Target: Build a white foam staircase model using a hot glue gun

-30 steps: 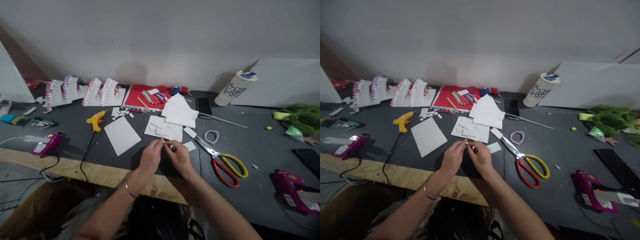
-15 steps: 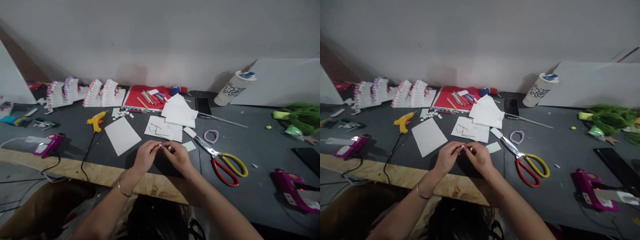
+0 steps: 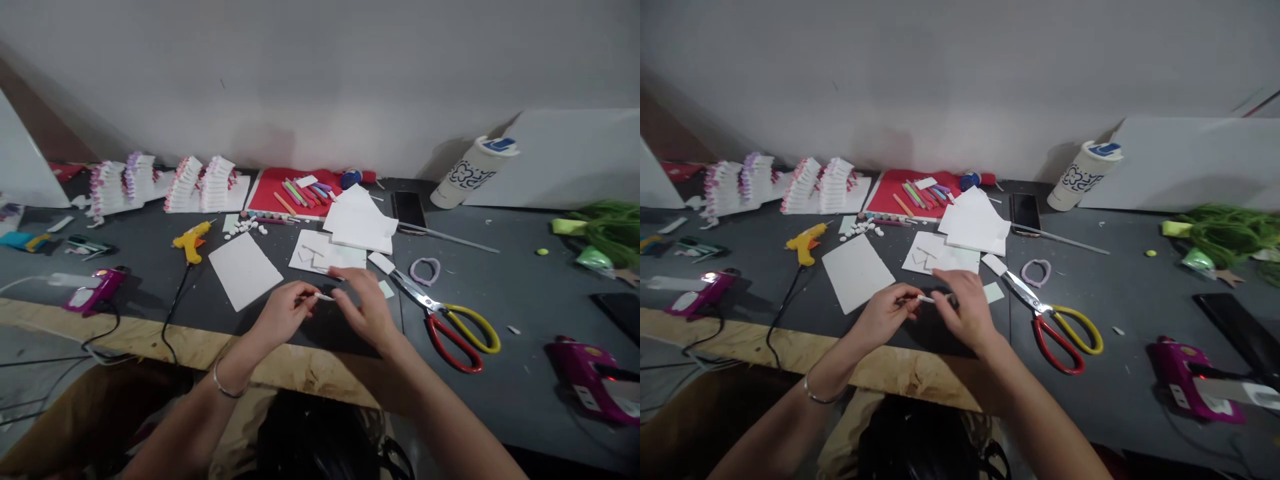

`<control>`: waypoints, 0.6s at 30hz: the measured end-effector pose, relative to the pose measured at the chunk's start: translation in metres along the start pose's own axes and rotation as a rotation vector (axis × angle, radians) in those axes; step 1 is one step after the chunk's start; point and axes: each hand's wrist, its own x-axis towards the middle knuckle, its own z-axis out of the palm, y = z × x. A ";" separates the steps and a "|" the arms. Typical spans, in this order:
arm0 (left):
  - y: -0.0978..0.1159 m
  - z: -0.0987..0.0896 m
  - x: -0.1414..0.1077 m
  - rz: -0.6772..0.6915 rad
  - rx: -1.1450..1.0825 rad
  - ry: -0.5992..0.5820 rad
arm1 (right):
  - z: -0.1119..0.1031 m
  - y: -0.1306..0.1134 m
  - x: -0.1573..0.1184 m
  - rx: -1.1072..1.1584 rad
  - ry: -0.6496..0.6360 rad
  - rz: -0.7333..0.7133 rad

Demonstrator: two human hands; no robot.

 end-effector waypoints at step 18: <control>-0.018 0.035 0.002 0.423 0.642 0.405 | 0.031 -0.007 -0.016 -0.169 -0.213 0.152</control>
